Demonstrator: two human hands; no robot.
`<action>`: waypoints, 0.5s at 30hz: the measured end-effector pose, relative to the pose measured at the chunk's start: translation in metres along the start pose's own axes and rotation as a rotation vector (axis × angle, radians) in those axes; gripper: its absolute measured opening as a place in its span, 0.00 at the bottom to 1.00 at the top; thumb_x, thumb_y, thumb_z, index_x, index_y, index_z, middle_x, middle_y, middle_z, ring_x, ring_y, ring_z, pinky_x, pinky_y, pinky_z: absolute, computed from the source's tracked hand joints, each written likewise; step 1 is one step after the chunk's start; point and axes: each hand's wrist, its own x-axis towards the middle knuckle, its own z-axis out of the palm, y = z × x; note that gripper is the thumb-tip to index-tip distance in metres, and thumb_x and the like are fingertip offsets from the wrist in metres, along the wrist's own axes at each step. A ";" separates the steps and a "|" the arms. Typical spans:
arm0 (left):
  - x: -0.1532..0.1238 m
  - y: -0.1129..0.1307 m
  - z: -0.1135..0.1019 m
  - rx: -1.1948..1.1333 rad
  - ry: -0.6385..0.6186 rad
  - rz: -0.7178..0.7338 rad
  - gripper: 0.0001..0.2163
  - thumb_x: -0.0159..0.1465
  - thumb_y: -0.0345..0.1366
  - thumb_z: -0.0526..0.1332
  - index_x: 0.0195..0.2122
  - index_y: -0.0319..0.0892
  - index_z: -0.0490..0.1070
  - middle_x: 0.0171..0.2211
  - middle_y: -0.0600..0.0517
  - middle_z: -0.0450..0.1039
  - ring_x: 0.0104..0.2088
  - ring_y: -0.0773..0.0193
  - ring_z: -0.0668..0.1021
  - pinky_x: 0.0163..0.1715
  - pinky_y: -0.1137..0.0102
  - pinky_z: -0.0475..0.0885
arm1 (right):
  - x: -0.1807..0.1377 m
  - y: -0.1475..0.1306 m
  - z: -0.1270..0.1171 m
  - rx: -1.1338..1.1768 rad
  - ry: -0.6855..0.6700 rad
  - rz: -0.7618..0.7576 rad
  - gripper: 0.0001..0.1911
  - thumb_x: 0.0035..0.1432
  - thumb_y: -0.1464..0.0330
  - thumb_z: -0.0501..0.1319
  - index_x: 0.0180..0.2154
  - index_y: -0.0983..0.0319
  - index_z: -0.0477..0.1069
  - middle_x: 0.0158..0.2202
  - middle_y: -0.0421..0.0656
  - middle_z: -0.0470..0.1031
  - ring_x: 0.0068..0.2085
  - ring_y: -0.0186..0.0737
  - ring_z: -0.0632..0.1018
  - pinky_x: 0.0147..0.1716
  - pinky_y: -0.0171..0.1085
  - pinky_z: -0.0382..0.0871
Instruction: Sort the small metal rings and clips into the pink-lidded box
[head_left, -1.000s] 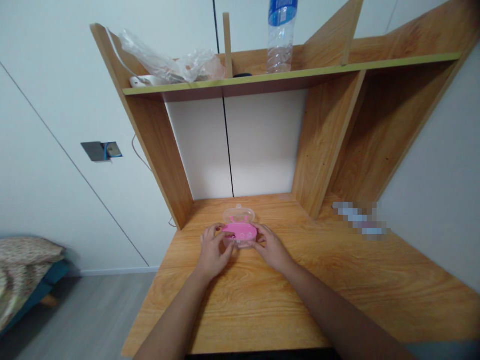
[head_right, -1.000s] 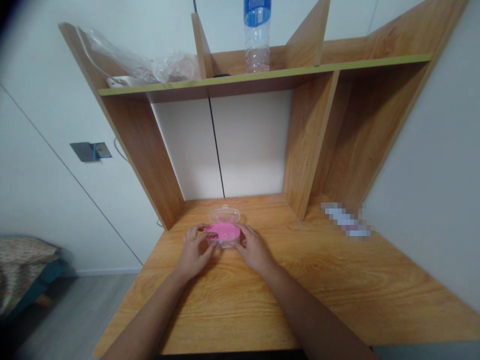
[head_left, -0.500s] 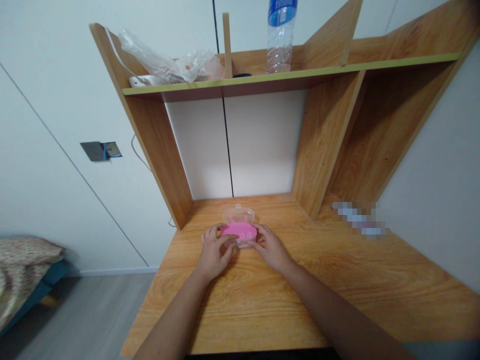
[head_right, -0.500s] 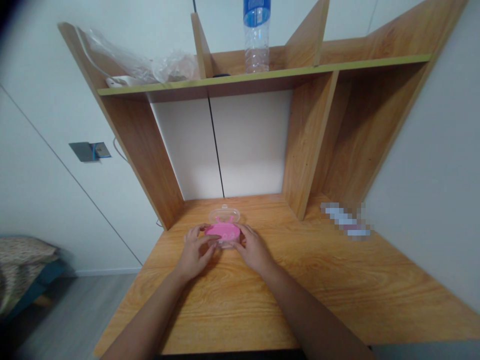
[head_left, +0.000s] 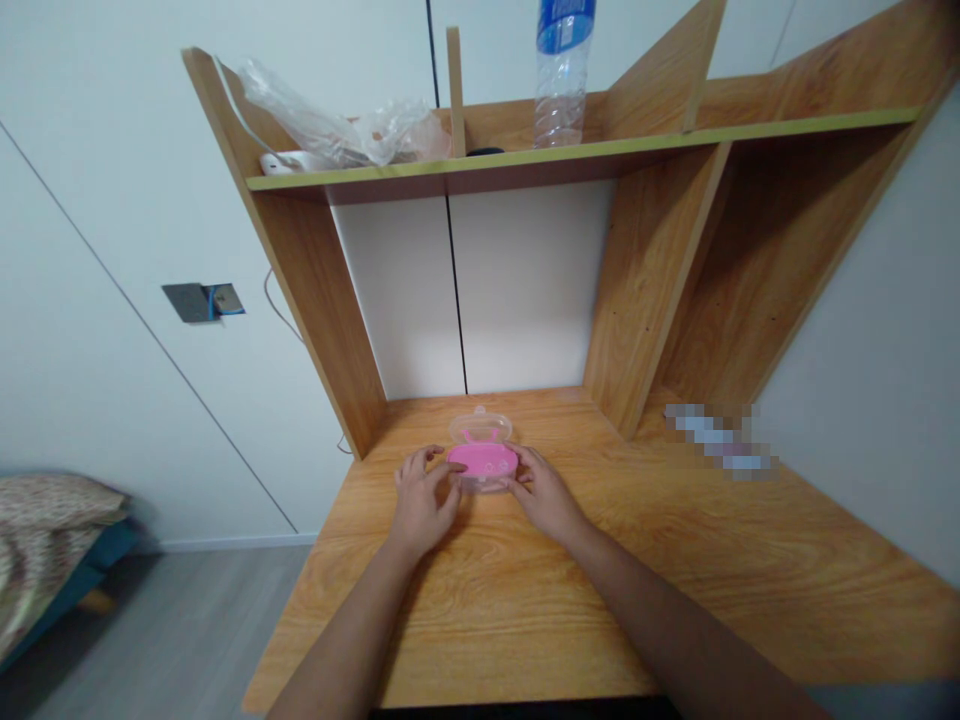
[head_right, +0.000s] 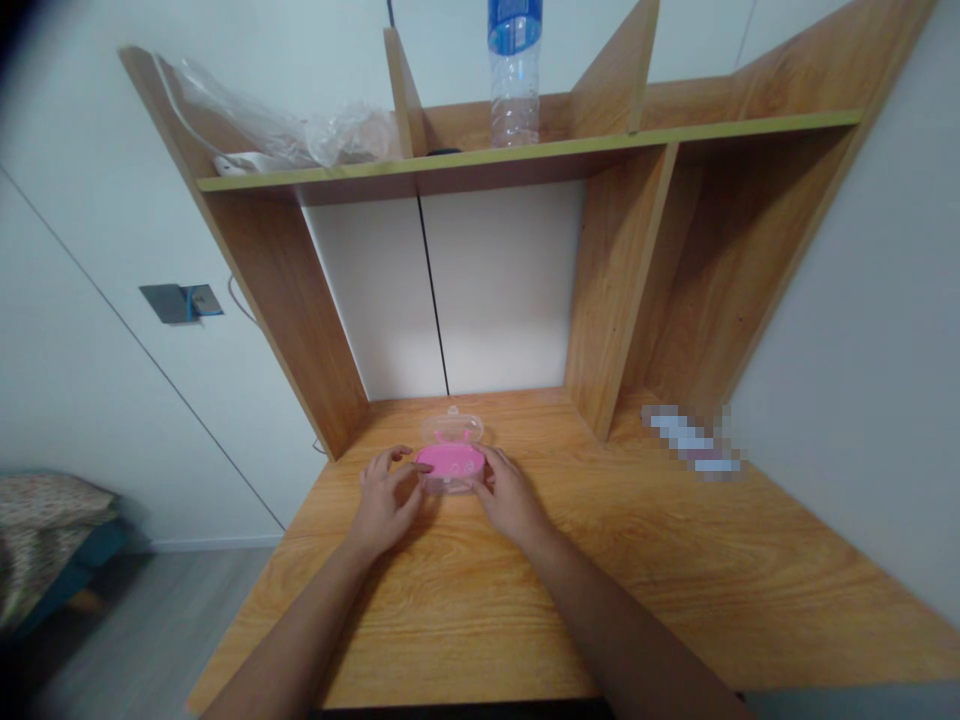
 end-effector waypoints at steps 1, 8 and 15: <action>0.000 -0.001 0.000 0.000 0.000 -0.005 0.12 0.64 0.35 0.61 0.47 0.51 0.79 0.54 0.45 0.68 0.54 0.47 0.70 0.52 0.52 0.63 | 0.000 0.001 0.000 0.006 0.003 0.000 0.29 0.58 0.73 0.63 0.60 0.54 0.65 0.56 0.46 0.72 0.48 0.42 0.78 0.45 0.41 0.77; 0.000 -0.001 0.003 -0.030 0.013 -0.015 0.15 0.63 0.35 0.60 0.50 0.50 0.76 0.53 0.45 0.68 0.54 0.48 0.70 0.53 0.53 0.63 | 0.000 0.003 0.001 0.028 0.015 -0.001 0.28 0.59 0.73 0.63 0.60 0.54 0.66 0.56 0.47 0.73 0.47 0.43 0.79 0.47 0.43 0.78; 0.004 -0.029 -0.014 -0.070 -0.185 -0.042 0.18 0.50 0.26 0.58 0.43 0.42 0.68 0.42 0.47 0.72 0.45 0.52 0.73 0.47 0.60 0.66 | 0.000 0.010 0.001 0.021 0.042 -0.002 0.28 0.59 0.74 0.62 0.61 0.55 0.65 0.56 0.48 0.74 0.48 0.44 0.79 0.49 0.45 0.78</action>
